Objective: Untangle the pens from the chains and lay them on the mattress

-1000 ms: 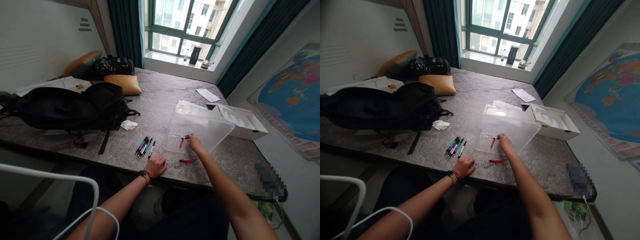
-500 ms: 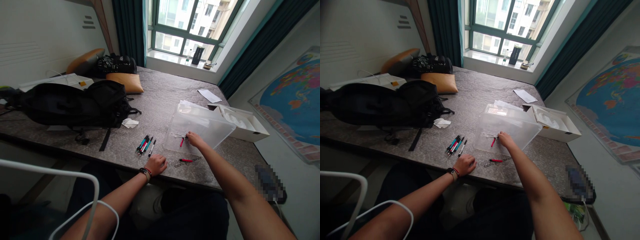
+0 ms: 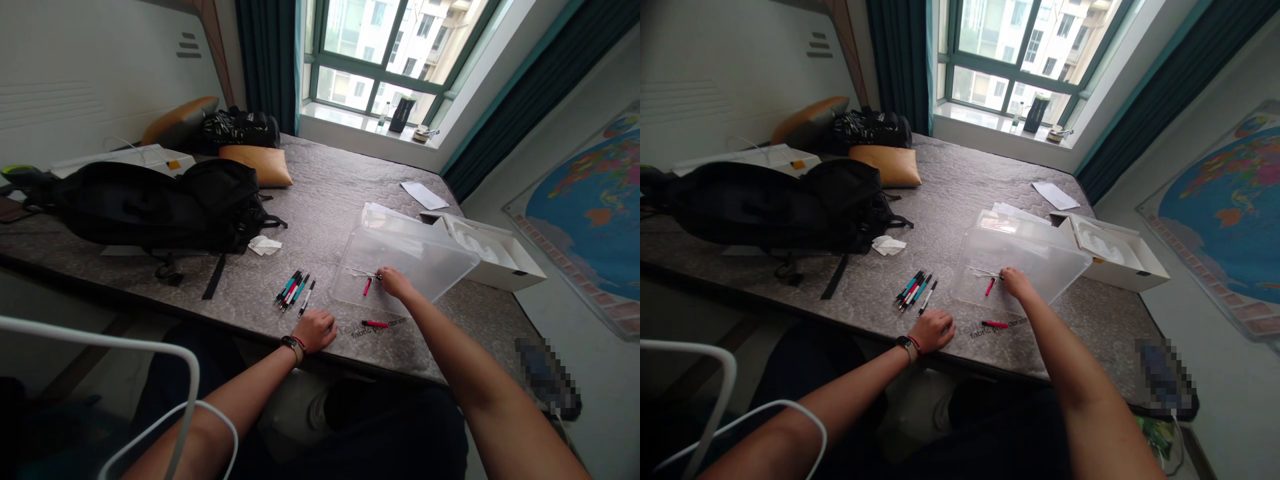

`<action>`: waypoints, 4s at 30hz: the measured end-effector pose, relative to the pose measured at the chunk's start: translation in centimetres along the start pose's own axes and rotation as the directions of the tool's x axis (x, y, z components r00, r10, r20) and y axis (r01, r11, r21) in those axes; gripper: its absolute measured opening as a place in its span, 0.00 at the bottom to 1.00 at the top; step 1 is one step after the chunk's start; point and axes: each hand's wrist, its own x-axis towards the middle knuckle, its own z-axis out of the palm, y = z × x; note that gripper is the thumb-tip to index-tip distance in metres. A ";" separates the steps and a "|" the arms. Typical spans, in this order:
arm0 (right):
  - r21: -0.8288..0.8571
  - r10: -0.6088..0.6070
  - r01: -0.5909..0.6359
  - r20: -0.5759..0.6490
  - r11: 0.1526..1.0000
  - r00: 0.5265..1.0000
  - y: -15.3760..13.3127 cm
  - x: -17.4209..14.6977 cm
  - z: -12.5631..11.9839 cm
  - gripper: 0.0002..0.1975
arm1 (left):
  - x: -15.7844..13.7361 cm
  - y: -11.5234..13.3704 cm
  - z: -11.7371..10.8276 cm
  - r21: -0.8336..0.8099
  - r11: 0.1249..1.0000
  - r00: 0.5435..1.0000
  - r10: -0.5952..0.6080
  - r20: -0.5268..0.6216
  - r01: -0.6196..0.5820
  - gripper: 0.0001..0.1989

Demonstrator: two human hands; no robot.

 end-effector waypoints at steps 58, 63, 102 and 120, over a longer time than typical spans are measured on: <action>0.687 -0.209 0.327 -0.252 0.649 0.945 -8.8 -7.2 1.3 0.10 | -0.1 -0.3 0.0 -0.062 0.996 0.998 -0.059 -0.003 0.059 0.15; 0.432 0.186 -0.069 -0.235 0.899 0.954 -2.7 -2.3 0.3 0.09 | -0.1 -0.2 0.0 -0.061 0.997 0.999 -0.048 -0.005 0.047 0.15; 0.963 0.582 0.108 0.057 -0.245 0.811 2.2 -2.3 2.6 0.04 | 0.0 -0.3 0.0 -0.071 0.996 0.998 -0.060 -0.001 0.060 0.13; 0.969 0.520 -0.058 -0.077 0.239 0.851 -1.0 -0.7 1.6 0.10 | 0.0 -0.1 -0.1 -0.058 0.996 0.997 -0.076 -0.025 0.075 0.12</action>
